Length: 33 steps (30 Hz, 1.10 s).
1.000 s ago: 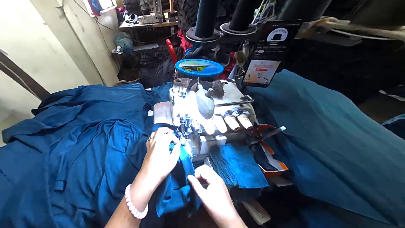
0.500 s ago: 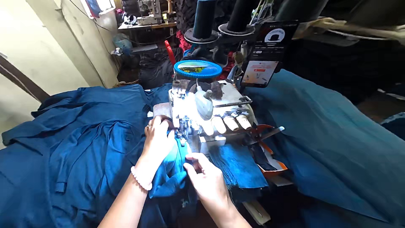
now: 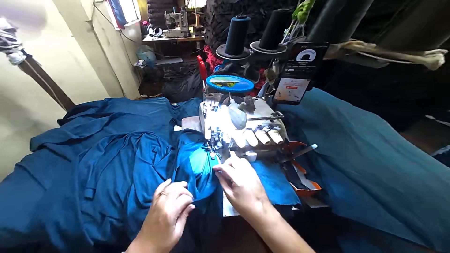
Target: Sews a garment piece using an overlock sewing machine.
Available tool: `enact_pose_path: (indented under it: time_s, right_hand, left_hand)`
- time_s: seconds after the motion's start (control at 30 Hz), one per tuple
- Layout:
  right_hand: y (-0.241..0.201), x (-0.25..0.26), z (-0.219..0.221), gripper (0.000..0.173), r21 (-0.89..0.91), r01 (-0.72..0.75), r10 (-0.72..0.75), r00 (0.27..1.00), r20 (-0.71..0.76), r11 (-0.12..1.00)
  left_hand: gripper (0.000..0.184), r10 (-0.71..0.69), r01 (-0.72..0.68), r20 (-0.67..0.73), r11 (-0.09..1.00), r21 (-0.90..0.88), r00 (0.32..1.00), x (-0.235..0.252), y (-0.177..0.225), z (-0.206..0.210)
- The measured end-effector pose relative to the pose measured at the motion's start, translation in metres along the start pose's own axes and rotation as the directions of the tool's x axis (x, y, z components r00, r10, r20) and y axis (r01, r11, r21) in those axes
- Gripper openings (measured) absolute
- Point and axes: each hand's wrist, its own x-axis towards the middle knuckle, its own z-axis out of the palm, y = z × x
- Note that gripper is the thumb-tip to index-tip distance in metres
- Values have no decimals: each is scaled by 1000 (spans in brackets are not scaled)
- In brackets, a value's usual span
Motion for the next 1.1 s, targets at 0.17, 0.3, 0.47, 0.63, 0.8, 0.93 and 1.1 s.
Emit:
enact_pose_path:
  time_s: [0.17, 0.3, 0.47, 0.63, 0.8, 0.93, 1.1]
  right_hand:
    - [-42, 19, -84, 9, 724, 142, -418, 882, 216, 675]
    - [-33, 27, -102, 17, 415, 317, -402, 906, 135, 853]
    - [-2, 16, -73, 2, -216, 379, -336, 918, 212, 900]
    - [-14, -6, -104, 16, 268, 303, -368, 899, 238, 915]
    - [-57, -33, -129, 24, 515, -82, -131, 923, 363, 853]
    - [-77, -56, -123, 23, 530, -271, 101, 940, 327, 803]
    - [-86, -62, -138, 21, 430, -137, 35, 971, 238, 892]
  left_hand:
    - [24, 193, -111, 61, 764, -635, 979, 69, 43, -75]
    - [25, 188, -61, 123, 750, -659, 974, 87, 26, -83]
    - [3, 211, -255, 233, 951, 175, 949, 85, 15, -49]
    - [29, 237, -117, 265, 909, -401, 935, 77, 28, -78]
    - [13, 380, -210, 254, 833, -512, 890, 81, 59, -90]
    - [11, 305, -204, 258, 912, -356, 917, 82, 66, -67]
    - [25, 220, -295, 239, 890, 347, 946, 59, -6, 0]
